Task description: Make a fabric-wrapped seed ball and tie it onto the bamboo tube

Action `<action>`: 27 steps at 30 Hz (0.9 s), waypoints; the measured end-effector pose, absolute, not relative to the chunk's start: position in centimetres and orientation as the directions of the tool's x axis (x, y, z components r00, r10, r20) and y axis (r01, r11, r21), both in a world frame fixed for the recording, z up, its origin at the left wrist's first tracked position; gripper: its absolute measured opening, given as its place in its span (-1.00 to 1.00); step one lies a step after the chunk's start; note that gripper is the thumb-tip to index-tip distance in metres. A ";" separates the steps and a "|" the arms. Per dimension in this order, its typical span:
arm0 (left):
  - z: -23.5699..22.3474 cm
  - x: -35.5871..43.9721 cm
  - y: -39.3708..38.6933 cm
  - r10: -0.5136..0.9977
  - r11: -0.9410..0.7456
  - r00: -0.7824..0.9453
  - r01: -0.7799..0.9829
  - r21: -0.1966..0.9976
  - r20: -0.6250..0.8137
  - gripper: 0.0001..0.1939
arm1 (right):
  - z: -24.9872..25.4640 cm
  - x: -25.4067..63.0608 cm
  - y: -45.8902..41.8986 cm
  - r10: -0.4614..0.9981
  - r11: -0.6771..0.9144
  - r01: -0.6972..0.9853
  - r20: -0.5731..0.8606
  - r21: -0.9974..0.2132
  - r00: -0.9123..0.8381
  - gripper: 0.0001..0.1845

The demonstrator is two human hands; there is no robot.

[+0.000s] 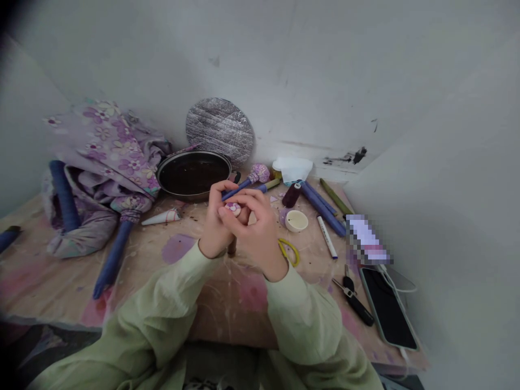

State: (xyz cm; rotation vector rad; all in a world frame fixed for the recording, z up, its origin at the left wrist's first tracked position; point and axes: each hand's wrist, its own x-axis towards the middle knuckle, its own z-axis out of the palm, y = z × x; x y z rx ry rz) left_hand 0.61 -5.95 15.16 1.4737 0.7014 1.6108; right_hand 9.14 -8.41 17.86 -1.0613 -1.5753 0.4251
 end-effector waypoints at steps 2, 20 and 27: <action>15.1 0.6 -5.9 0.855 -0.489 0.056 -0.239 0.839 0.515 -0.55 | 17.7 9.1 -8.6 0.777 0.548 0.400 0.625 -0.735 0.084 -0.87; 15.8 0.0 -6.6 0.884 -0.376 0.197 -0.236 0.896 0.423 -0.76 | 16.0 11.5 -9.7 0.855 0.416 0.254 0.471 -0.873 0.217 -0.82; 17.4 -2.0 -6.4 0.884 -0.419 0.096 -0.271 0.866 0.458 -0.71 | 16.3 12.8 -10.5 0.837 0.399 0.265 0.466 -0.878 0.286 -0.82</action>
